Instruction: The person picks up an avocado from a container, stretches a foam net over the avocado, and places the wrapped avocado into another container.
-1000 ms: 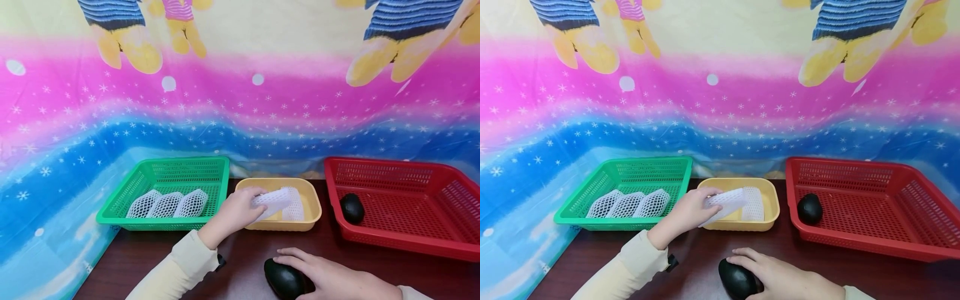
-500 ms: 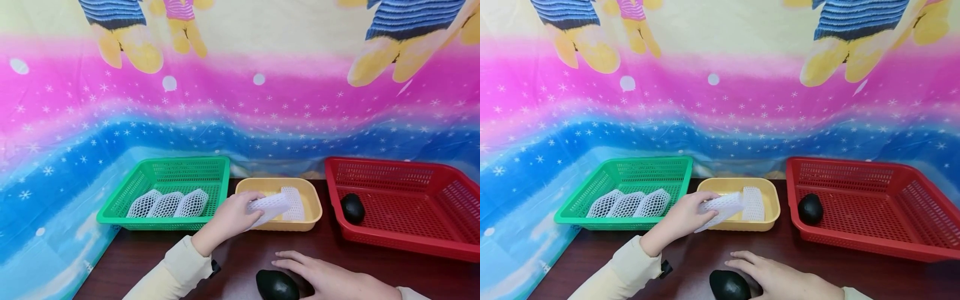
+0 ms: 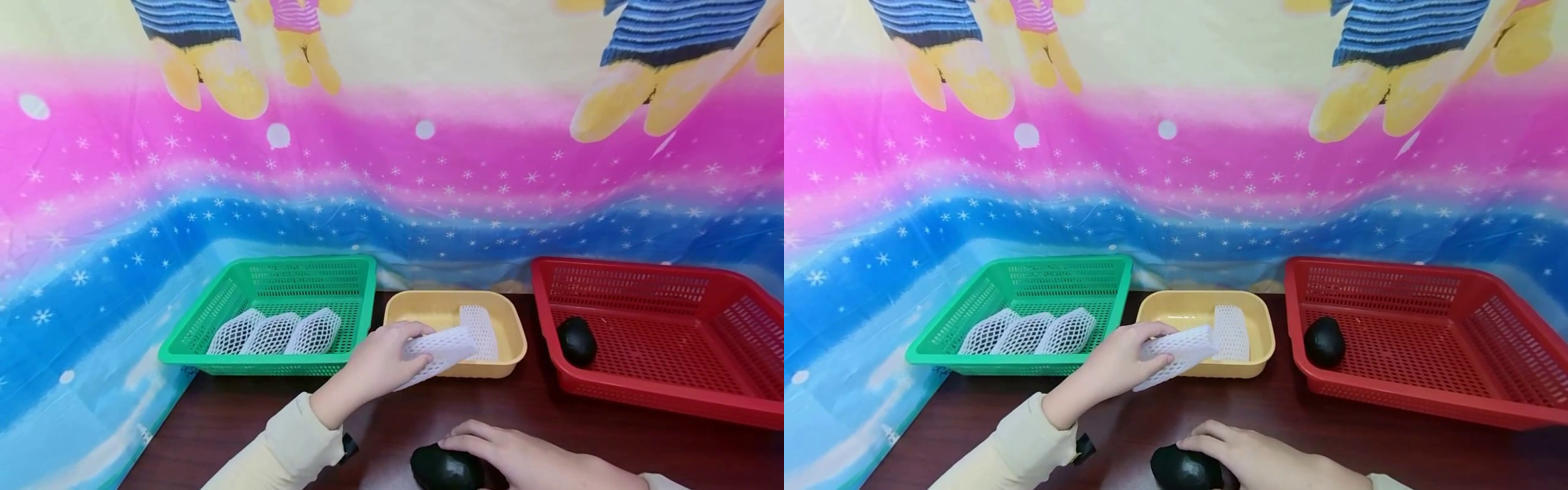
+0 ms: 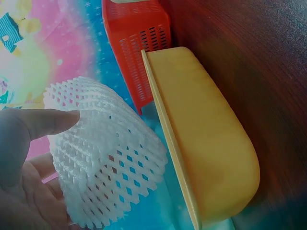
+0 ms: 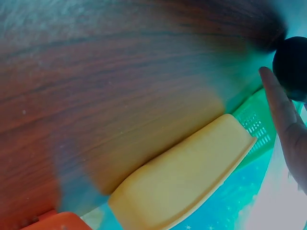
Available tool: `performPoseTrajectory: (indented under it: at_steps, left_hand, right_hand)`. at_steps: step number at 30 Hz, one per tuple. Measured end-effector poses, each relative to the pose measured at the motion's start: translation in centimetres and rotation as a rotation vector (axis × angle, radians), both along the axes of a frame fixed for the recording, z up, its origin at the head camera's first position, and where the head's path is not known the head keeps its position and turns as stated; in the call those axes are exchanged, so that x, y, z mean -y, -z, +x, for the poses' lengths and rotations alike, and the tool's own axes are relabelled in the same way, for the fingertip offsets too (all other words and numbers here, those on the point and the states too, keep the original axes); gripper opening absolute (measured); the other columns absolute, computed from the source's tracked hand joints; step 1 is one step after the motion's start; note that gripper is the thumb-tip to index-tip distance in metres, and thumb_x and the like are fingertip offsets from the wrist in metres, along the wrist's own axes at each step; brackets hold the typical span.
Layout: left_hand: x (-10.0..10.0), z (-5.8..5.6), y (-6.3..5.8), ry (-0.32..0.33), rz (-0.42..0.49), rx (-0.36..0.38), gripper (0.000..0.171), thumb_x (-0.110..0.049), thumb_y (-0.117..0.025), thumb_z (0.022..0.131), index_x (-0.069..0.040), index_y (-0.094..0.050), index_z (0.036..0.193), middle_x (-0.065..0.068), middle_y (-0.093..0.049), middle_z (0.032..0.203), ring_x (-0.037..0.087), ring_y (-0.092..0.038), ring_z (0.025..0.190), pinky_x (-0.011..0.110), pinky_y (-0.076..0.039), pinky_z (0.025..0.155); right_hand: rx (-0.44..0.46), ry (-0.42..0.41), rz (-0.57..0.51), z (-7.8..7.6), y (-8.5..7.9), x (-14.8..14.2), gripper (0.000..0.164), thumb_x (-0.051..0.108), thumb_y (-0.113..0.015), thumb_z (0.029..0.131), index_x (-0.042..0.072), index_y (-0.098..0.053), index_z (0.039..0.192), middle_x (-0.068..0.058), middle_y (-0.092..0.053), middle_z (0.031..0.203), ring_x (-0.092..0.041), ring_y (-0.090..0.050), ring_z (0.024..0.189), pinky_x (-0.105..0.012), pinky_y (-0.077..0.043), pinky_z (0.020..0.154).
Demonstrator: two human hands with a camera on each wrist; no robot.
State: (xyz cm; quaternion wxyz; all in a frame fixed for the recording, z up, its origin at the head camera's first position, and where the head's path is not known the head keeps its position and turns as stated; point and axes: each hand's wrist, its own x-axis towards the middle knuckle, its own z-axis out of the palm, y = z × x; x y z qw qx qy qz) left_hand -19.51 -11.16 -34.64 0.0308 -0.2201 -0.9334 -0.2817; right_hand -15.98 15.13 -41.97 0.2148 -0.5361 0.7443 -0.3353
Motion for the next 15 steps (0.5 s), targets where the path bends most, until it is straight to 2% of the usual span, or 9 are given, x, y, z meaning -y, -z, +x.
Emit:
performPoseTrajectory:
  at_steps: [6, 15]
  left_hand:
    - [0.13, -0.05, 0.11, 0.001, 0.01, -0.006, 0.03, -0.025, -0.076, 0.094, -0.016, -0.073, 0.123, 0.0, -0.071, 0.122, 0.015, -0.067, 0.103, 0.036, -0.055, 0.084]
    - [0.58, 0.39, 0.07, 0.002, 0.026, 0.013, 0.031, -0.025, -0.076, 0.094, -0.015, -0.073, 0.123, 0.0, -0.071, 0.122, 0.016, -0.067, 0.104, 0.037, -0.055, 0.086]
  right_hand:
    - [0.023, 0.005, -0.006, -0.11, -0.02, -0.05, 0.064, 0.042, -0.067, 0.098, 0.024, -0.042, 0.153, 0.005, -0.051, 0.141, -0.008, -0.054, 0.121, -0.027, -0.053, 0.094]
    - [0.029, 0.011, -0.008, -0.02, -0.33, -0.13, 0.069, 0.042, -0.068, 0.097, 0.023, -0.038, 0.156, 0.003, -0.047, 0.147, -0.013, -0.051, 0.129, -0.03, -0.052, 0.098]
